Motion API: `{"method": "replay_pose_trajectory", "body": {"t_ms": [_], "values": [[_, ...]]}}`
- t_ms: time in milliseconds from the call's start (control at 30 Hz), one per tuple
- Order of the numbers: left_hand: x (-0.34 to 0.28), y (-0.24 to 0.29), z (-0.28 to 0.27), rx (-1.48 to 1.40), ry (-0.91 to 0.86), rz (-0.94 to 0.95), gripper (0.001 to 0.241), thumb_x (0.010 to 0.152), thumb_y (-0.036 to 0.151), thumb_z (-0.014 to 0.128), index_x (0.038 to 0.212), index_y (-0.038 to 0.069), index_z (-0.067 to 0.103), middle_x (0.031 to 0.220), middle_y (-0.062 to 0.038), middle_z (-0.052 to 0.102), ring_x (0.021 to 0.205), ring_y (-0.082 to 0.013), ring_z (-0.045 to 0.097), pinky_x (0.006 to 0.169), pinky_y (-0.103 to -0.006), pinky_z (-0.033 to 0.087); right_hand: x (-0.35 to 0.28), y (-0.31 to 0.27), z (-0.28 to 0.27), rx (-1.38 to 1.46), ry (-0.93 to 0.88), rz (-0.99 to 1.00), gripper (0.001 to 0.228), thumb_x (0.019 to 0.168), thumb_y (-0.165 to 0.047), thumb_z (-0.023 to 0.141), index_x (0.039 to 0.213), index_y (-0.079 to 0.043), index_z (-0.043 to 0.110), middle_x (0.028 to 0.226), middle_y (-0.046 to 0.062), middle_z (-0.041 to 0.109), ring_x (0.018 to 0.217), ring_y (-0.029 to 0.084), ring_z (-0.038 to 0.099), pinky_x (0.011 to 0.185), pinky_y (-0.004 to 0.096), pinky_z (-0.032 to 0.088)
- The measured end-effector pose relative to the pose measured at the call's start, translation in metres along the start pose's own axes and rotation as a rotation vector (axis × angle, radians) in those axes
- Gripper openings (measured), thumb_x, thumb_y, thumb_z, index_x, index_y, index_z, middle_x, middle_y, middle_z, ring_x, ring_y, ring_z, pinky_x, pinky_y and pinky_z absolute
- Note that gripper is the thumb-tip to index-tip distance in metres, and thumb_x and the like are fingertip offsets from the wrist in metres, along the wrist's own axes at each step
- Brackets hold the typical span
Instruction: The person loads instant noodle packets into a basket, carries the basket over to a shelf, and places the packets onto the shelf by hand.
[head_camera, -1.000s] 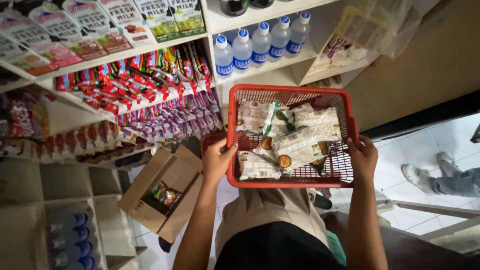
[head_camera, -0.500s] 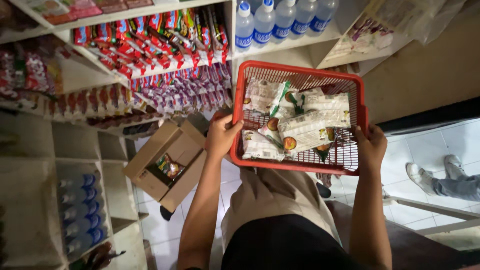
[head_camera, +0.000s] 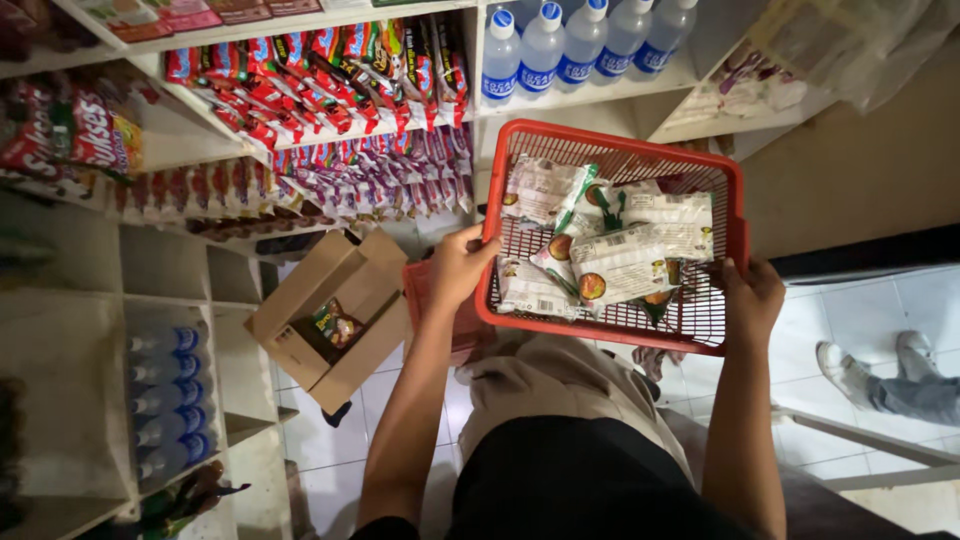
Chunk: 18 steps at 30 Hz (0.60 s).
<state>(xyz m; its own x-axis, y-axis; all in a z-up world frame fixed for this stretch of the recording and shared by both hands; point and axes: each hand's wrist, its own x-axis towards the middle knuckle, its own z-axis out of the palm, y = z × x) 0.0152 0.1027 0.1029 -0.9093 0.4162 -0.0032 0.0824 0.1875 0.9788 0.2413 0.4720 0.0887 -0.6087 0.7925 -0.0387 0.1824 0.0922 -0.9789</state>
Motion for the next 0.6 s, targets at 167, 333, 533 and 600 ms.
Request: {"method": "replay_pose_trajectory", "body": {"t_ms": [167, 333, 533, 600], "values": [[0.009, 0.006, 0.02, 0.053, 0.037, -0.107, 0.029, 0.089, 0.025, 0.073, 0.111, 0.006, 0.076, 0.074, -0.002, 0.075, 0.064, -0.0037, 0.061, 0.058, -0.0272, 0.048, 0.029, 0.013, -0.009, 0.005, 0.016, -0.034, 0.02, 0.102, -0.003, 0.069, 0.118, 0.009, 0.065, 0.106, 0.011, 0.072, 0.089, 0.013, 0.068, 0.077, 0.027, 0.057], [0.016, 0.009, 0.039, 0.029, 0.052, -0.139, 0.027, 0.091, 0.024, 0.073, 0.11, 0.006, 0.077, 0.067, -0.001, 0.069, 0.06, -0.0039, 0.053, 0.054, -0.0286, 0.043, 0.048, 0.024, -0.016, 0.068, 0.044, -0.025, 0.023, 0.099, -0.004, 0.07, 0.119, 0.007, 0.066, 0.104, 0.008, 0.073, 0.087, 0.01, 0.068, 0.073, 0.026, 0.057], [0.019, 0.008, 0.053, 0.059, 0.042, -0.163, 0.028, 0.091, 0.024, 0.073, 0.113, 0.006, 0.078, 0.068, -0.006, 0.069, 0.062, -0.0064, 0.053, 0.057, -0.03, 0.043, 0.044, 0.013, -0.029, -0.037, 0.039, -0.049, 0.024, 0.102, -0.004, 0.07, 0.123, 0.008, 0.067, 0.103, 0.009, 0.074, 0.085, 0.01, 0.067, 0.074, 0.026, 0.054], [0.02, 0.007, 0.057, 0.052, 0.03, -0.102, 0.028, 0.092, 0.025, 0.073, 0.112, 0.006, 0.077, 0.073, -0.004, 0.073, 0.067, -0.0048, 0.058, 0.061, -0.0284, 0.047, 0.036, 0.004, -0.029, -0.118, 0.062, -0.048, 0.023, 0.101, -0.004, 0.07, 0.121, 0.008, 0.068, 0.099, 0.01, 0.074, 0.083, 0.012, 0.068, 0.073, 0.026, 0.054]]}}
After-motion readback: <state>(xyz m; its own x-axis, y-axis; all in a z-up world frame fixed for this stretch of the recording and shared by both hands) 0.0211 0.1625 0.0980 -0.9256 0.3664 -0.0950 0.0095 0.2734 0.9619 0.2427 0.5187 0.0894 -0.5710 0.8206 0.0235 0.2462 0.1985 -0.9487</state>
